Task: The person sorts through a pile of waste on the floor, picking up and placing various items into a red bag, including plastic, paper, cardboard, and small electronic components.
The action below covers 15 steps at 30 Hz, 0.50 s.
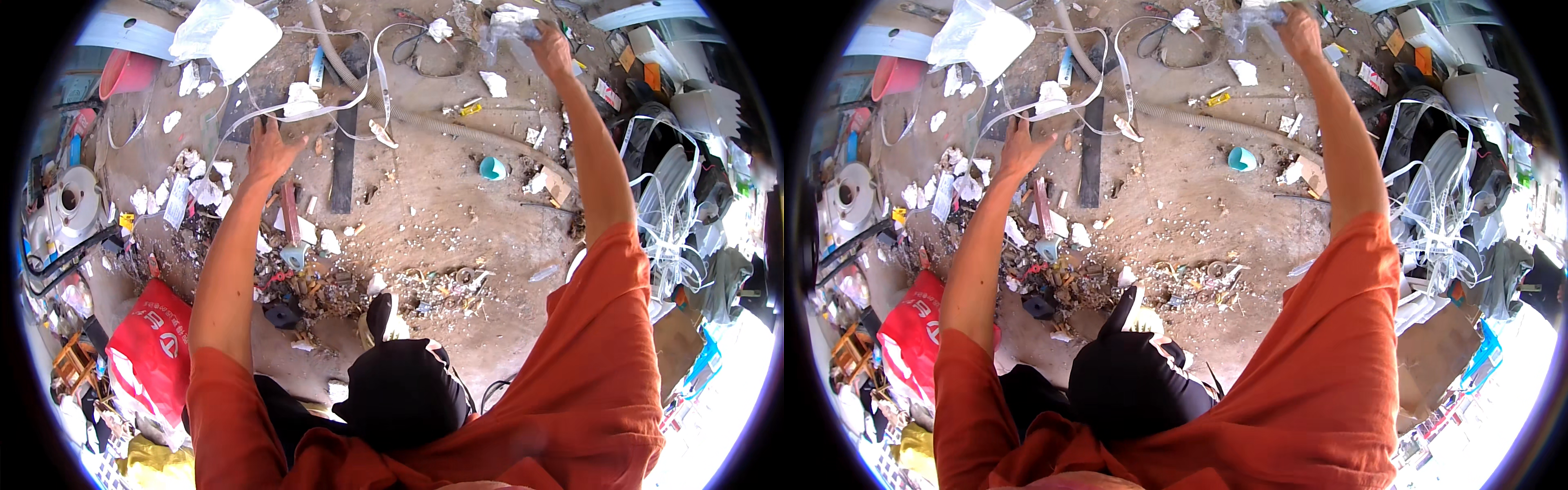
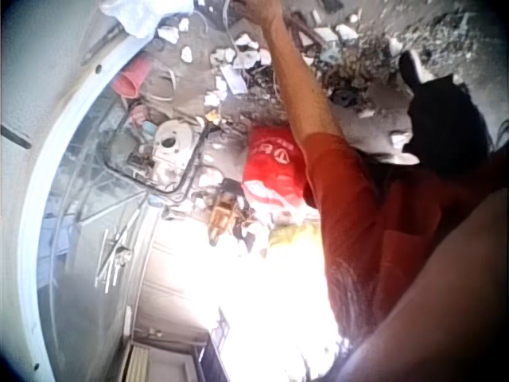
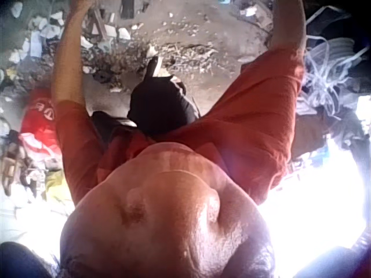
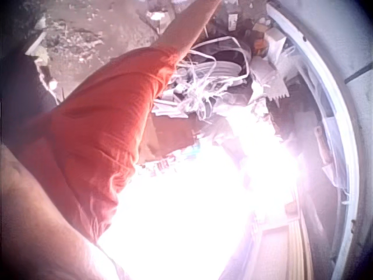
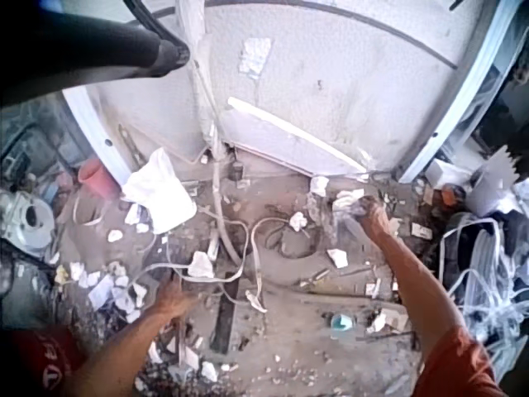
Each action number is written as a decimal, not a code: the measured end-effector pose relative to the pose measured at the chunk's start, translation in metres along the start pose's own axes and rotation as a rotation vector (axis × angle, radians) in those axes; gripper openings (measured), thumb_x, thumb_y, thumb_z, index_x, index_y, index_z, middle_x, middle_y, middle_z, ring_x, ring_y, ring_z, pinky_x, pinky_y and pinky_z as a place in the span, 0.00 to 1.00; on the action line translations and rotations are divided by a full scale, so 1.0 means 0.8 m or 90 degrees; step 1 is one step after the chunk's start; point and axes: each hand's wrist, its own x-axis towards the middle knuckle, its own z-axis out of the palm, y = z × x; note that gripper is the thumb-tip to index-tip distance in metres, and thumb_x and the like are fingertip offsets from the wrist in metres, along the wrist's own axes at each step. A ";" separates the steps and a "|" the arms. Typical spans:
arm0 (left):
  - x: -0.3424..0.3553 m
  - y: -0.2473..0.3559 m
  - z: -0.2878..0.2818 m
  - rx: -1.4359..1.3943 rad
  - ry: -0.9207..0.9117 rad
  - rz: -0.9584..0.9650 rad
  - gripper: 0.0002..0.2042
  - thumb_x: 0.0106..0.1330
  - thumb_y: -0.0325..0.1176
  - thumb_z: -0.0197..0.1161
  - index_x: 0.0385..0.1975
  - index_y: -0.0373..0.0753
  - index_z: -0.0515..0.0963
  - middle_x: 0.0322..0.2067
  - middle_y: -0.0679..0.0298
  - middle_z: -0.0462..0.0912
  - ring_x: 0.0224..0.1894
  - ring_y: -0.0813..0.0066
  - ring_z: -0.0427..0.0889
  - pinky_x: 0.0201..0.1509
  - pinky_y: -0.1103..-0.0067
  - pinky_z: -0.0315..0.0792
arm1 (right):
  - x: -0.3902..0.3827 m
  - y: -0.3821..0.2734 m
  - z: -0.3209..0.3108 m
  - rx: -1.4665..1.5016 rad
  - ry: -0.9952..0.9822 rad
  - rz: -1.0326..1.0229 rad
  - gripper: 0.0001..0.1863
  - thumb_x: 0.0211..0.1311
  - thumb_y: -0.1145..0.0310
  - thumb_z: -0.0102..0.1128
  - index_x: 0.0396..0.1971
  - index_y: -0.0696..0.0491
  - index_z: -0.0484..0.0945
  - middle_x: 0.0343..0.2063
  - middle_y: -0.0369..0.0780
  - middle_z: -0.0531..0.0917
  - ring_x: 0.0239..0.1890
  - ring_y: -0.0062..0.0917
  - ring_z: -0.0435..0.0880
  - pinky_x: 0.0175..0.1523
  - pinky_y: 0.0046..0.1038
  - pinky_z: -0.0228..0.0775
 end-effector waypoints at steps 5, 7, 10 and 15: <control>-0.004 -0.006 -0.029 0.017 -0.059 0.004 0.42 0.50 0.54 0.61 0.63 0.39 0.55 0.64 0.46 0.48 0.66 0.54 0.51 0.65 0.60 0.50 | 0.064 0.051 0.059 -0.143 -0.276 0.056 0.41 0.42 0.56 0.68 0.58 0.51 0.63 0.53 0.50 0.70 0.54 0.43 0.70 0.58 0.35 0.62; 0.002 0.000 -0.028 0.029 -0.088 0.023 0.41 0.50 0.54 0.62 0.62 0.40 0.55 0.65 0.48 0.48 0.65 0.55 0.53 0.64 0.60 0.51 | 0.064 0.070 0.076 -0.061 -0.345 0.083 0.49 0.39 0.55 0.70 0.62 0.50 0.54 0.54 0.52 0.69 0.55 0.43 0.70 0.58 0.38 0.61; -0.005 -0.005 -0.036 0.032 -0.098 0.006 0.41 0.50 0.54 0.62 0.62 0.40 0.56 0.64 0.48 0.50 0.65 0.55 0.54 0.64 0.60 0.52 | 0.055 0.008 0.061 -0.092 -0.355 0.171 0.45 0.38 0.53 0.71 0.58 0.54 0.62 0.48 0.53 0.74 0.51 0.45 0.73 0.54 0.39 0.64; -0.017 0.004 -0.058 0.046 -0.115 -0.005 0.39 0.51 0.51 0.62 0.61 0.37 0.57 0.63 0.47 0.51 0.62 0.51 0.59 0.63 0.67 0.57 | 0.047 -0.071 0.013 0.116 -0.338 0.364 0.23 0.41 0.50 0.68 0.35 0.51 0.81 0.30 0.47 0.82 0.32 0.37 0.81 0.39 0.33 0.72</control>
